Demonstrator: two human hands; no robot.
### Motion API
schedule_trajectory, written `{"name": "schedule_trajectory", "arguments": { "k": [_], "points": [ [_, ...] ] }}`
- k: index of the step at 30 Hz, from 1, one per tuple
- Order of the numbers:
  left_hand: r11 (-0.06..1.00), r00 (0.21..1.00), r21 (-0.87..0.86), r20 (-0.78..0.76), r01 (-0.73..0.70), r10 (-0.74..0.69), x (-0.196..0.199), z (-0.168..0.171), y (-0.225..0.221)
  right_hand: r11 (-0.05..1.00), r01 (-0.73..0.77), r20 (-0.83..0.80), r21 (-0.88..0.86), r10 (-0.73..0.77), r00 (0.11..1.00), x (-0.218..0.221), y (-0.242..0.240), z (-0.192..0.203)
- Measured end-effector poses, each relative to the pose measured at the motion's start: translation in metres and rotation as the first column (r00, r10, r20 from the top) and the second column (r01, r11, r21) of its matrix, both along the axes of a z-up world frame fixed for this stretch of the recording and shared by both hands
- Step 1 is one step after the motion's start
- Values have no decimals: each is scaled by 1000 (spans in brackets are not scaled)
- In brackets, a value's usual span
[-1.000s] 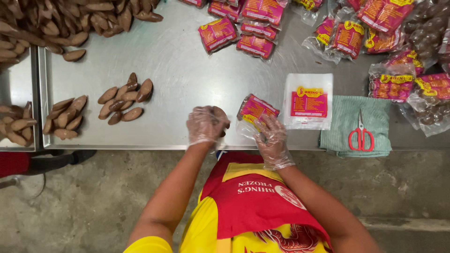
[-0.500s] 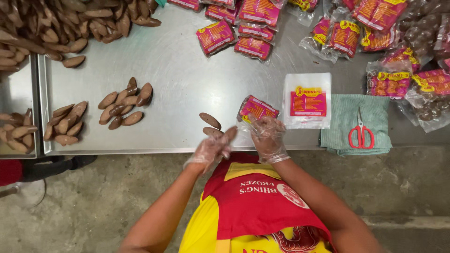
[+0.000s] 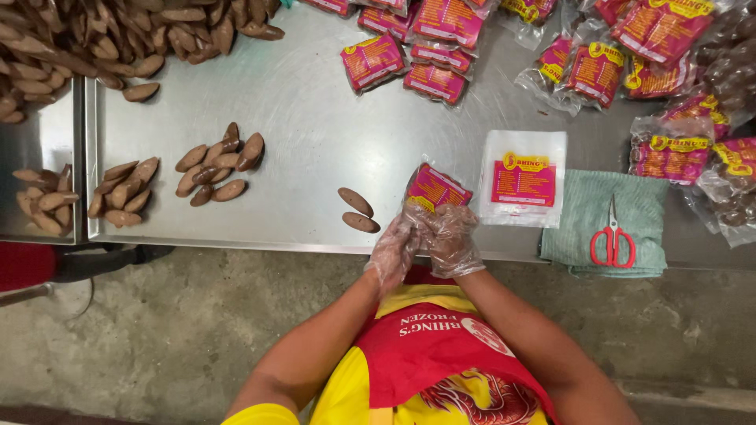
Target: The person places brown, oblong food items into small plastic bags on a metal table. They fold the top of the bags to seal them and place the finished packages into a pile. The person wears gloves and a red apron while working.
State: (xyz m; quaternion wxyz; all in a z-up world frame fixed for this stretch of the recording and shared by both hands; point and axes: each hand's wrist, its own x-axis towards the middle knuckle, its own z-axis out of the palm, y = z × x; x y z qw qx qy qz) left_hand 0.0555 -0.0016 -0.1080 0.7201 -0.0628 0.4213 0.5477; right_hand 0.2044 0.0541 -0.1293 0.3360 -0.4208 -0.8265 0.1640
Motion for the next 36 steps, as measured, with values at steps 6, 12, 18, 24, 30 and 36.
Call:
{"name": "schedule_trajectory", "arguments": {
  "k": [6, 12, 18, 24, 30, 36],
  "points": [
    [996, 984, -79, -166, 52, -65, 19, 17, 20, 999, -37, 64, -13, 38, 997, 4, 1, 3],
    [944, 993, -317, -101, -88, 59, 30, -4, 47, 1000, -28, 133, 5, 27, 991, 5, -2, -11],
    [982, 980, -5, 63, -189, 189, 32, -17, 46, 995, -19, 91, -100, 28, 995, 0, -1, -9],
    [911, 860, -40, -316, 410, -401, -37, 18, 24, 999, -19, 180, 40, 11, 984, 0, -5, 19],
    [440, -512, -495, -854, 750, -88, -150, 88, 59, 985, 155, 111, -72, -147, 983, -6, -11, 23],
    [293, -285, -337, -936, 895, -205, -166, 85, 67, 975, 211, 52, -69, -208, 977, -6, -11, 21]
  ]
}}
